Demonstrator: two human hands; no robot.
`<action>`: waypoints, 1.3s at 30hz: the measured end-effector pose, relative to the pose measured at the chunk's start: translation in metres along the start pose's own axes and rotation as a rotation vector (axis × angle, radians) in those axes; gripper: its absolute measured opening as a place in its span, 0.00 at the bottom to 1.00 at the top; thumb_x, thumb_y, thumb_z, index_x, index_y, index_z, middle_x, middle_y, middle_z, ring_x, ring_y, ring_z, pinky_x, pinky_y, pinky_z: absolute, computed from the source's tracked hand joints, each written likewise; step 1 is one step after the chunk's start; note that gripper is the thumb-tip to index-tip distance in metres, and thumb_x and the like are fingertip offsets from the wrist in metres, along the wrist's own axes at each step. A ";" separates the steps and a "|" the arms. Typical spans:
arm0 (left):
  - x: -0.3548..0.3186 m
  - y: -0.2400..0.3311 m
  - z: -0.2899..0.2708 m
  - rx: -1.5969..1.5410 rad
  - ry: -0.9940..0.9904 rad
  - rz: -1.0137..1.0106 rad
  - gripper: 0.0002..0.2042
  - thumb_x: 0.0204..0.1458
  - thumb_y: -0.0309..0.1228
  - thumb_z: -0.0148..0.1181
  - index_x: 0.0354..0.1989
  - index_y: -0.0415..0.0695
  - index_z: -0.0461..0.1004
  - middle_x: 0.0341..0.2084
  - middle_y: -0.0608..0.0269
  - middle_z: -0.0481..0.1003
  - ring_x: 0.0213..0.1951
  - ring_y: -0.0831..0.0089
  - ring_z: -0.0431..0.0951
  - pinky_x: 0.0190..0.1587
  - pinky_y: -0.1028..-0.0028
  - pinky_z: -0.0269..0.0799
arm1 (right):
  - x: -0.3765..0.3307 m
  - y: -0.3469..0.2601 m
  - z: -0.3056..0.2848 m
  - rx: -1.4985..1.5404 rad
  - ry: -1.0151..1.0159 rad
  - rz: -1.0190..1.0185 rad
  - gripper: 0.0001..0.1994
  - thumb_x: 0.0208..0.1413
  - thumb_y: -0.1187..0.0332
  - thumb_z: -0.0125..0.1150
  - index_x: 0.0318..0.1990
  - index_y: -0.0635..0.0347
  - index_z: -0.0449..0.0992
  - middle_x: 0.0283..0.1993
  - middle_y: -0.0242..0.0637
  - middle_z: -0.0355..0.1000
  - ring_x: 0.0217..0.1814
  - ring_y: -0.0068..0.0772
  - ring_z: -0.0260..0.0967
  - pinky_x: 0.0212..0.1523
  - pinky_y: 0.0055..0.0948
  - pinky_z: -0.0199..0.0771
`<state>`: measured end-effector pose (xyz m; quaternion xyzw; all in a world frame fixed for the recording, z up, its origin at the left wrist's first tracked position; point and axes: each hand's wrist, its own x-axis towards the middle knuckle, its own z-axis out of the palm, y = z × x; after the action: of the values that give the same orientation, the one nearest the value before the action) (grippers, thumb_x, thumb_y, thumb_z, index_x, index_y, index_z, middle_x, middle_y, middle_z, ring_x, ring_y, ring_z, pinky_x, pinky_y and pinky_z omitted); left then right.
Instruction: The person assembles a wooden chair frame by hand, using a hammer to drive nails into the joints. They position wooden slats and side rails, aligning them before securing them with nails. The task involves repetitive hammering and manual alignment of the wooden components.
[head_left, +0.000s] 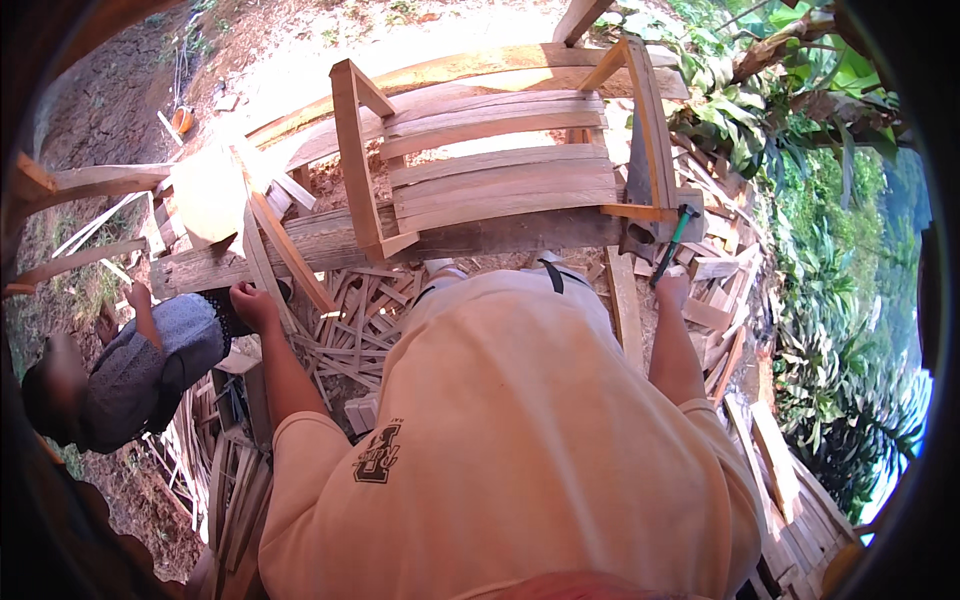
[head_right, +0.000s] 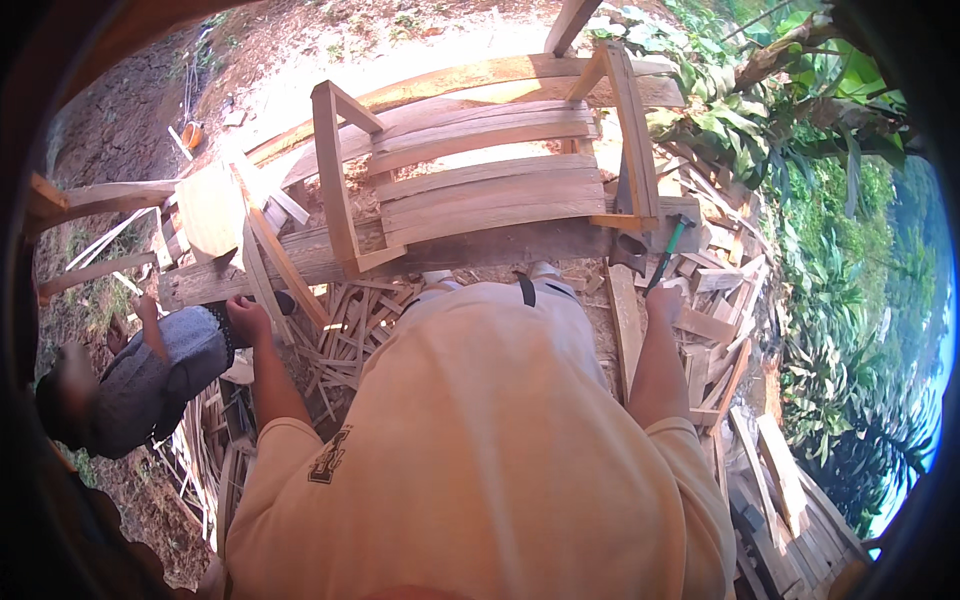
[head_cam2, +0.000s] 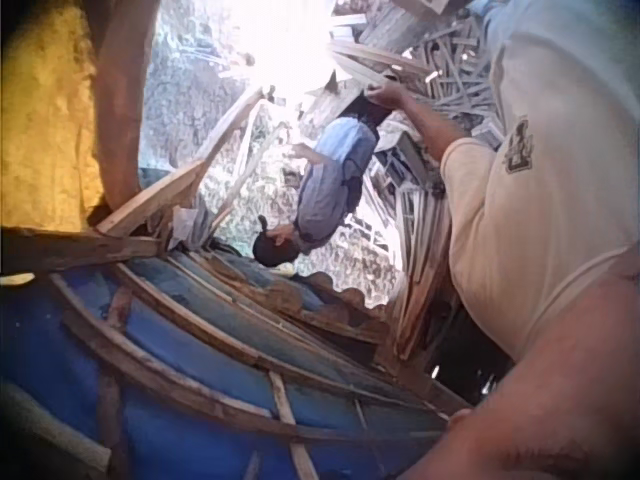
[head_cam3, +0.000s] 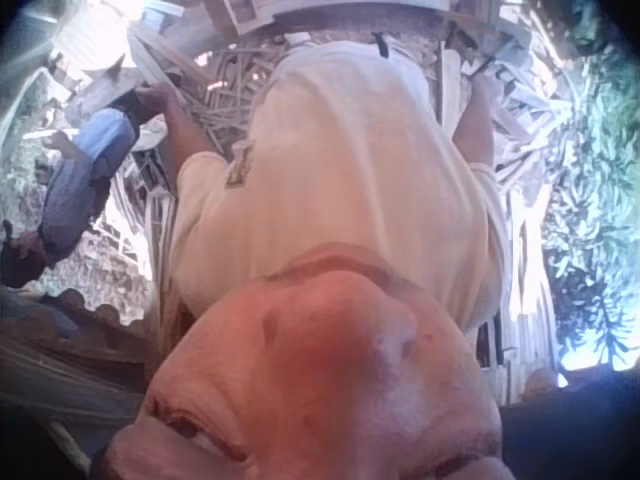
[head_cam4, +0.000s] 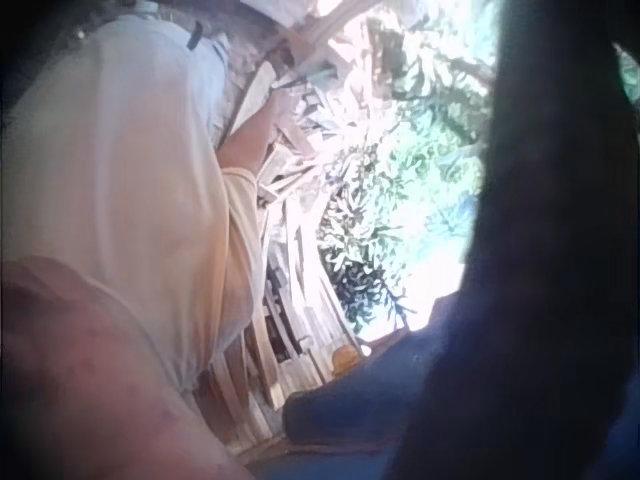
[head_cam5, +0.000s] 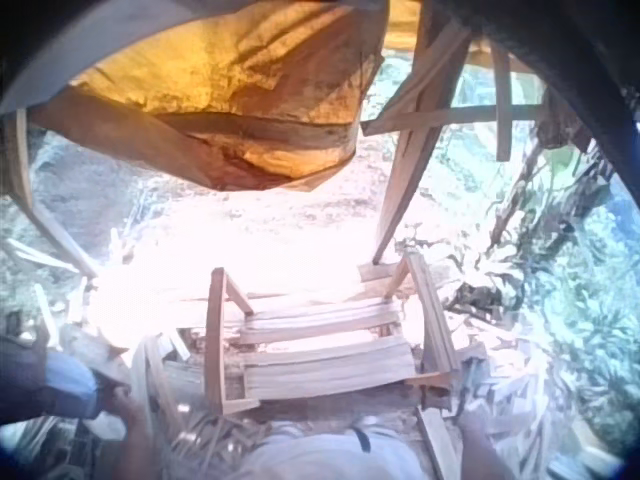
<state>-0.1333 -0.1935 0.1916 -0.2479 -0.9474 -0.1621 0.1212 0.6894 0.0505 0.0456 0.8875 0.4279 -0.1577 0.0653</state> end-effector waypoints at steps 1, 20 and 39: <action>-0.023 0.009 0.001 -0.045 -0.030 -0.051 0.08 0.61 0.24 0.53 0.46 0.35 0.72 0.42 0.44 0.77 0.47 0.47 0.78 0.51 0.56 0.73 | 0.015 -0.005 0.004 0.005 0.000 0.027 0.26 0.60 0.57 0.59 0.58 0.71 0.70 0.57 0.64 0.74 0.60 0.62 0.73 0.61 0.53 0.72; -0.262 0.024 0.022 -0.116 -0.593 -0.219 0.09 0.54 0.29 0.61 0.40 0.37 0.76 0.33 0.47 0.81 0.38 0.52 0.82 0.44 0.58 0.77 | 0.095 -0.010 0.043 0.259 -0.227 -0.091 0.22 0.60 0.60 0.62 0.53 0.72 0.75 0.48 0.59 0.79 0.52 0.58 0.78 0.52 0.48 0.77; -0.062 0.131 0.139 -0.624 -0.672 -0.011 0.08 0.59 0.29 0.62 0.42 0.38 0.76 0.32 0.56 0.81 0.34 0.68 0.82 0.40 0.68 0.77 | -0.179 0.076 -0.021 0.432 -0.333 0.154 0.19 0.62 0.57 0.64 0.38 0.70 0.81 0.25 0.40 0.75 0.30 0.35 0.75 0.35 0.40 0.72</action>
<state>-0.0349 -0.0605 0.0770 -0.3063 -0.8413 -0.3508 -0.2743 0.6489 -0.1241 0.1236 0.8726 0.2993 -0.3833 -0.0444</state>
